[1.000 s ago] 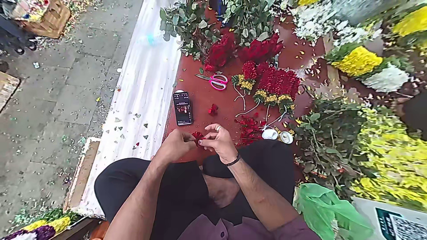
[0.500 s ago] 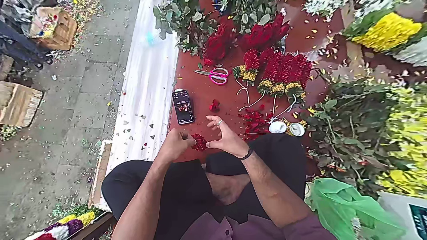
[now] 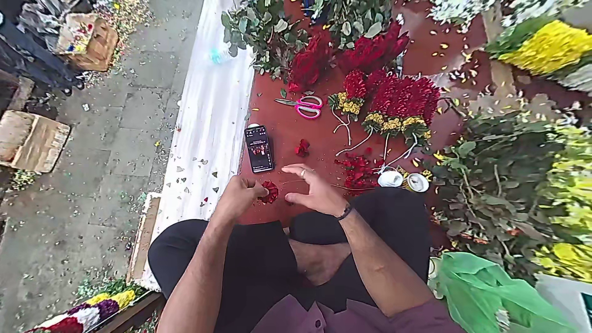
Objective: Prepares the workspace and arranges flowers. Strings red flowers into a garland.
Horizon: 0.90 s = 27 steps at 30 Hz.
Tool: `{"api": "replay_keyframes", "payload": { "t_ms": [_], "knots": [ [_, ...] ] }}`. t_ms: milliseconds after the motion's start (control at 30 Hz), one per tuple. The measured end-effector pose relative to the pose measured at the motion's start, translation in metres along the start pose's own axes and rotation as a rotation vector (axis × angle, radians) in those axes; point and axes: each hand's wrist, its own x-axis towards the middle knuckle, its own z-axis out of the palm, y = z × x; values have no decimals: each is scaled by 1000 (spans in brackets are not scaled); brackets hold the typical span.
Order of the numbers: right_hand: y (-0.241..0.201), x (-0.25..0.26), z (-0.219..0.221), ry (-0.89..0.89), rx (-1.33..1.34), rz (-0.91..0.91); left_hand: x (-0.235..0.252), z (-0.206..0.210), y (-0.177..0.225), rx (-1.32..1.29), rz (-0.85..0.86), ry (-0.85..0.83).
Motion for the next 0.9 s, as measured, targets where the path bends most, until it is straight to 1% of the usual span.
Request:
{"api": "replay_keyframes", "payload": {
  "t_ms": [67, 100, 133, 200, 267, 333, 433, 500, 533, 567, 600, 633, 667, 700, 733, 767, 800, 867, 900],
  "knots": [
    [9, 3, 9, -127, 31, 72, -1, 0, 0, 11, -4, -7],
    [13, 4, 11, -122, 72, 92, 0, -1, 0, 16, -3, -9],
    [15, 4, 10, -75, 94, 93, 0, -1, 0, 22, -5, -9],
    [10, 2, -3, 32, 117, 33, -1, -2, 0, 20, -21, -13],
    [-1, -1, -17, 68, 176, -16, -1, -1, 1, 10, -39, -26],
    [-10, -5, -20, 26, 206, -49, 1, 1, 3, 18, -56, -19],
    [-18, -12, -11, -119, 234, -69, 4, 1, 0, 60, -72, 29],
    [-23, -14, -6, -170, 261, -89, 4, 3, -3, 167, -64, 57],
    [-25, -13, -6, -169, 289, -105, 4, 5, -3, 260, -58, 44],
    [-28, -12, -5, -152, 320, -126, 3, 8, -2, 379, -49, -3],
    [-29, -11, -5, -128, 343, -146, 0, 11, 2, 492, -28, -98],
    [-27, -9, -6, -108, 359, -158, -5, 13, 9, 574, 19, -236],
    [-23, -6, -7, -100, 373, -163, -10, 14, 17, 602, 96, -388],
    [-16, -3, -7, -109, 402, -155, -16, 16, 25, 545, 195, -514],
    [-10, -1, -7, -129, 448, -129, -19, 17, 29, 417, 299, -582],
    [-4, -1, -5, -149, 513, -89, -21, 19, 32, 246, 386, -587],
    [-1, -2, -1, -154, 586, -41, -22, 21, 33, 88, 446, -525],
    [-3, -10, 8, -105, 671, 41, -20, 24, 35, -92, 485, -304],
    [-3, -11, 13, -97, 688, 47, -17, 23, 34, -100, 474, -169]
  ]
}}
